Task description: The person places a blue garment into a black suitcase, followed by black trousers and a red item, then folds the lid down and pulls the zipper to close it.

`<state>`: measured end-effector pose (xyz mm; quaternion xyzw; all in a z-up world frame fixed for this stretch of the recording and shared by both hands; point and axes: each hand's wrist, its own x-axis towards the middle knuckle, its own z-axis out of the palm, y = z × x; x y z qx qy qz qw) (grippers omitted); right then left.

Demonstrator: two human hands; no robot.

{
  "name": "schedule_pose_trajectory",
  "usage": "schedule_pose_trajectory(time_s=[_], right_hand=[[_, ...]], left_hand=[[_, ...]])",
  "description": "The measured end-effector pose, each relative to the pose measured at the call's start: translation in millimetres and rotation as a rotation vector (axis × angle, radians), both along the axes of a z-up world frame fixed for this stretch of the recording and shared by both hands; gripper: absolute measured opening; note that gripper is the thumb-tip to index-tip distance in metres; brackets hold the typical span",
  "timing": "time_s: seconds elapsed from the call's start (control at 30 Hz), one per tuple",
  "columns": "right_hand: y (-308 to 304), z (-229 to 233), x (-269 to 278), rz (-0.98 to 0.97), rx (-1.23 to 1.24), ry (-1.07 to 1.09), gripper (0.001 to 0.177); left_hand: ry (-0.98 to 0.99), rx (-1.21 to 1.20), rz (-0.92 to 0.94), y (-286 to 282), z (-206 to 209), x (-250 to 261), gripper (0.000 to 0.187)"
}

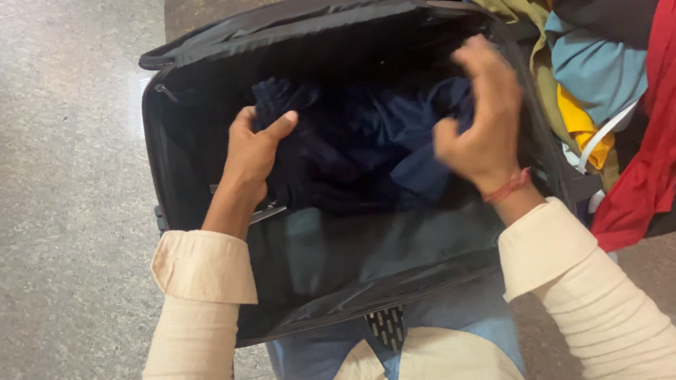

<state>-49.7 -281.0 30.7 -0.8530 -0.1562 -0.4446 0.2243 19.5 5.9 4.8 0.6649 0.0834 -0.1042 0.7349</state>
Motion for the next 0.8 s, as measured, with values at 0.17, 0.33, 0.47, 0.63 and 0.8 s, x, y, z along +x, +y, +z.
schedule_pose_trajectory(time_s=[0.17, 0.33, 0.47, 0.63, 0.8], right_hand=[[38, 2, -29, 0.579, 0.183, 0.543, 0.091], [35, -16, -25, 0.494, 0.294, 0.863, 0.064], [27, -25, -19, 0.200, 0.272, 0.955, 0.022], [22, -8, -21, 0.391, 0.180, 0.292, 0.027], [-1, -24, -9, 0.629, 0.463, 0.770, 0.046]], left_hand=[[-0.086, -0.424, -0.333, -18, 14, -28, 0.042], [-0.314, -0.314, -0.698, -23, 6, -34, 0.049], [-0.337, -0.208, -0.632, -23, 4, -35, 0.058], [-1.025, 0.832, -0.213, -24, 21, -46, 0.050], [-1.000, 0.735, 0.000, -23, 15, -39, 0.030]])
